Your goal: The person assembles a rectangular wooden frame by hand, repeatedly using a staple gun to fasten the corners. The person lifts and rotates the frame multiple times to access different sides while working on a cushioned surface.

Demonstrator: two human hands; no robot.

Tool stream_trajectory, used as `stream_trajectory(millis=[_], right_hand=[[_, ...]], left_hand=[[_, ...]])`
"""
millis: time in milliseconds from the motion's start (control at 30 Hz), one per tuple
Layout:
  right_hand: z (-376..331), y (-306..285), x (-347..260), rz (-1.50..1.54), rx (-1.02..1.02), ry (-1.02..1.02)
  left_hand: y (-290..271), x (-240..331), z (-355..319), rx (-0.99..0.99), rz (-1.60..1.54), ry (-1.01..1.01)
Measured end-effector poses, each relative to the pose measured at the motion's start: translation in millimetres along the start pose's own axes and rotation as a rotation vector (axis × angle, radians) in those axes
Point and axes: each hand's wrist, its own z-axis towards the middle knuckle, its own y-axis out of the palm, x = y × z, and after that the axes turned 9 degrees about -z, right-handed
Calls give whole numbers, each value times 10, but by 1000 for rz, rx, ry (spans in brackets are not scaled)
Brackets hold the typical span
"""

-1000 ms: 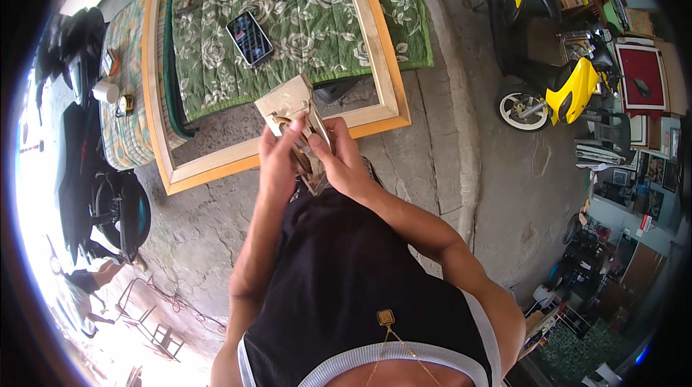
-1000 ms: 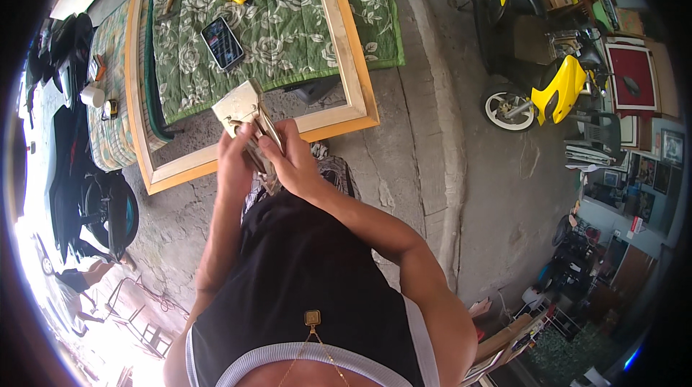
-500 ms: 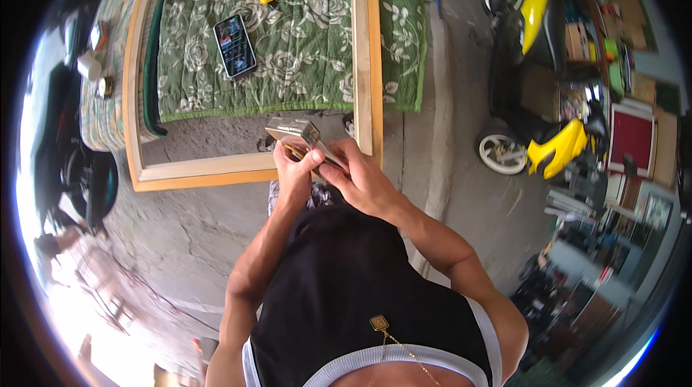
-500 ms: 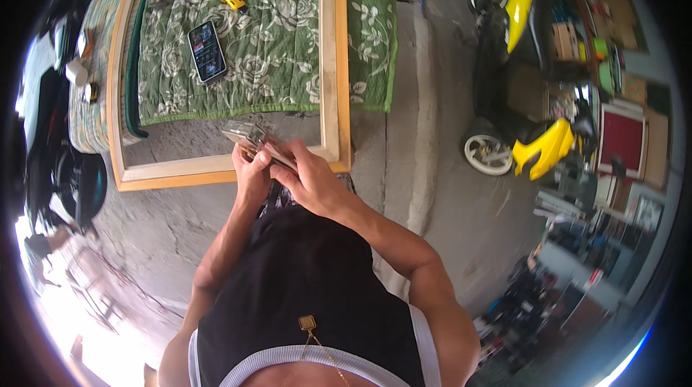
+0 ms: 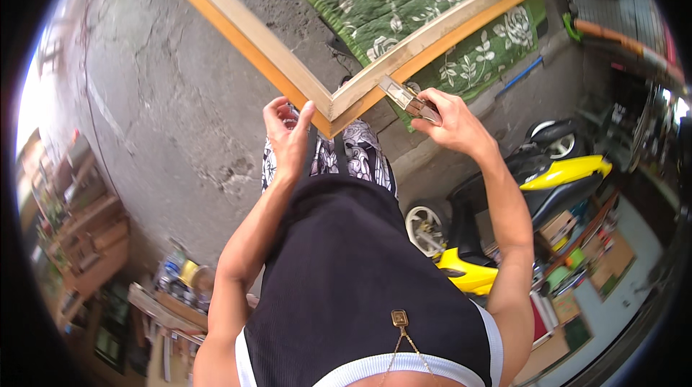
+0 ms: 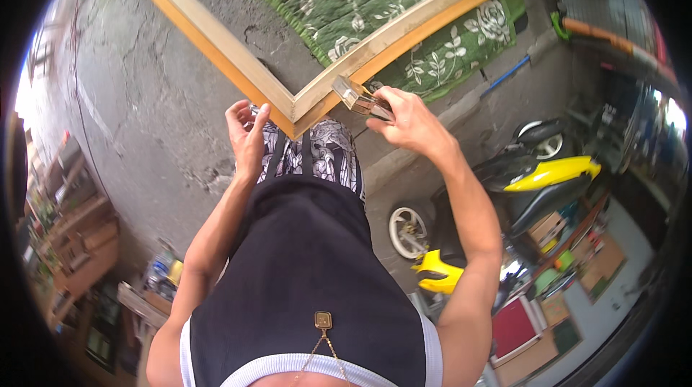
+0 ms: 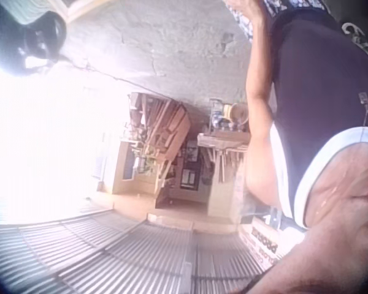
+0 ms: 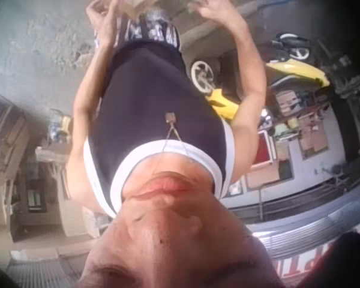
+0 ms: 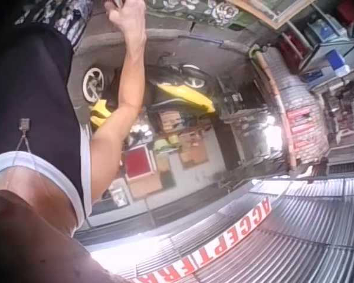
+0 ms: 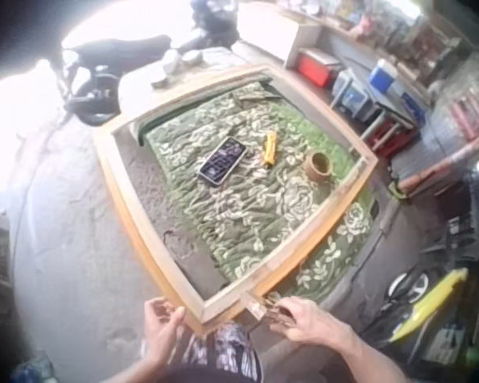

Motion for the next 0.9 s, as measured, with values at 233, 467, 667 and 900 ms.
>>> stream_trajectory(millis=[233,467,667,900], right_hand=[[589,-62,264,-526,-411,-259],[972,-15,-9,-669,-613,-363],[1085,108,-208,-747,-655,-449],[1118,181,-325,-772,-670,-449]], left_hand=[[466,-779,-195,-139,-440,-234],[517,-920,-133,-54,-513,-230],[569,-944,-143,6,-683,-200],[551,-919,-141,16,-719,-225]])
